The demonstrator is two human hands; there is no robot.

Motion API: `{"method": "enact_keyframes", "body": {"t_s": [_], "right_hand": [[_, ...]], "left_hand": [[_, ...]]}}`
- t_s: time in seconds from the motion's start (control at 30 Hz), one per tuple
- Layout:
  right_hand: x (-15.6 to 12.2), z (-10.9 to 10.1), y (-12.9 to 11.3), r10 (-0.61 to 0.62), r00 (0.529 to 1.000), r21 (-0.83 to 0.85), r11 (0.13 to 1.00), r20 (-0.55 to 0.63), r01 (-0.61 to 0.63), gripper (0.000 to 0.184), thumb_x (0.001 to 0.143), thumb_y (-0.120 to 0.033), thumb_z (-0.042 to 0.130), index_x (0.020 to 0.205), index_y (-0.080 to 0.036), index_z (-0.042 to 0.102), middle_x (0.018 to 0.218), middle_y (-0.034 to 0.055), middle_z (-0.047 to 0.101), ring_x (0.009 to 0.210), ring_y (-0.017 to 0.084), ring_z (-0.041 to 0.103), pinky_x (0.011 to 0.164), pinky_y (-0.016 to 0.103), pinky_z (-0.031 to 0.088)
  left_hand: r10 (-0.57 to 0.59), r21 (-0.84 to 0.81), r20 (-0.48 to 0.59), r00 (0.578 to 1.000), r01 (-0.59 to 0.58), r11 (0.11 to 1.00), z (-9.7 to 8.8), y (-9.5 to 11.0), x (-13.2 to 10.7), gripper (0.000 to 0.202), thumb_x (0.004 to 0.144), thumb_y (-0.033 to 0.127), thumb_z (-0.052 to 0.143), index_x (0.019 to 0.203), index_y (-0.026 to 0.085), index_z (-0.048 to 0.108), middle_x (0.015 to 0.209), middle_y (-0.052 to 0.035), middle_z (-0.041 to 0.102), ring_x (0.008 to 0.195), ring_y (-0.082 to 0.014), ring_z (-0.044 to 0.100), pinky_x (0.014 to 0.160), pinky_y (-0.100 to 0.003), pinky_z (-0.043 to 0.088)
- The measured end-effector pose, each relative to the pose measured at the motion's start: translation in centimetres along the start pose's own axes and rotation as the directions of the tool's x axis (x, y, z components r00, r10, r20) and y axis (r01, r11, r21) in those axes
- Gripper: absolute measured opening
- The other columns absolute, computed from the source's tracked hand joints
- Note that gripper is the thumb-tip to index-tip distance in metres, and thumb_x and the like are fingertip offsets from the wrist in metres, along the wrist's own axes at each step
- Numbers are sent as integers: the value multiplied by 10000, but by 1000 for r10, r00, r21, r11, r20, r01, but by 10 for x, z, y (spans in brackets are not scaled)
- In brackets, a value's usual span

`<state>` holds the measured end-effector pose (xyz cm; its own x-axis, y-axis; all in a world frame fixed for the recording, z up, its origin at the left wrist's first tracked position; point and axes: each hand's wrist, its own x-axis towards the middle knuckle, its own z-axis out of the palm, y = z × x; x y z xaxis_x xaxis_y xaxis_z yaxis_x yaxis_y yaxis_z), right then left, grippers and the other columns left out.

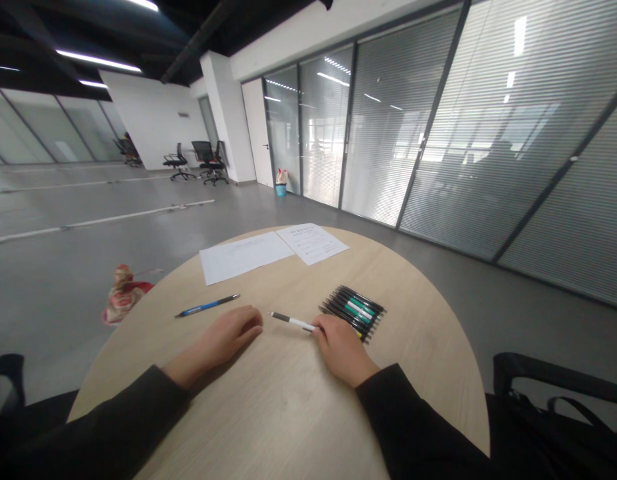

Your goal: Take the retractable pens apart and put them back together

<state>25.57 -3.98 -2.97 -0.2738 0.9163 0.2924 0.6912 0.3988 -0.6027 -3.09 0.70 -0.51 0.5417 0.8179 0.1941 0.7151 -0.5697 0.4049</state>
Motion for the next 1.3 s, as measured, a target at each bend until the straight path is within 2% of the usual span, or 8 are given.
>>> {"method": "enact_keyframes", "body": {"t_s": [0.17,0.4,0.67,1.03,1.3], "right_hand": [[0,0,0,-5,1000,3,1000,-3,5,145,968,-131,534,942,-179,669,935,65,701,879,209,641,803,311,451],[-1,-1,-1,-2,1000,11,1000,-12,2,144,967,-132,531,941,-180,664,930,65,699,876,211,639,798,317,452],[-1,-1,-1,-31,999,13,999,-41,31,146,976,-136,521,971,-179,661,955,69,697,895,214,639,824,333,464],[-1,-1,0,-45,999,-1,999,-30,45,139,981,-139,528,998,-181,659,969,68,693,922,220,638,855,341,469],[-1,-2,-4,-58,998,-12,998,-16,58,140,986,-143,527,995,-180,662,975,71,695,922,220,640,851,340,473]], "left_hand": [[-4,-87,-24,1000,2,996,2,-1,1,162,923,304,554,833,215,654,839,-50,697,750,-222,607,707,-335,433],[-120,-267,-62,991,100,958,1,2,4,159,918,318,534,894,194,631,783,-18,663,699,-193,593,661,-311,440],[-169,-464,-123,978,93,881,4,2,7,141,887,328,595,874,188,595,803,-24,639,737,-183,595,686,-310,478],[-142,-559,-79,987,74,826,7,1,7,158,882,334,628,862,180,601,796,-24,638,718,-169,587,657,-291,470],[-125,-556,-34,992,85,827,4,5,6,154,897,339,614,883,186,608,811,-25,639,727,-165,581,658,-286,467]]}}
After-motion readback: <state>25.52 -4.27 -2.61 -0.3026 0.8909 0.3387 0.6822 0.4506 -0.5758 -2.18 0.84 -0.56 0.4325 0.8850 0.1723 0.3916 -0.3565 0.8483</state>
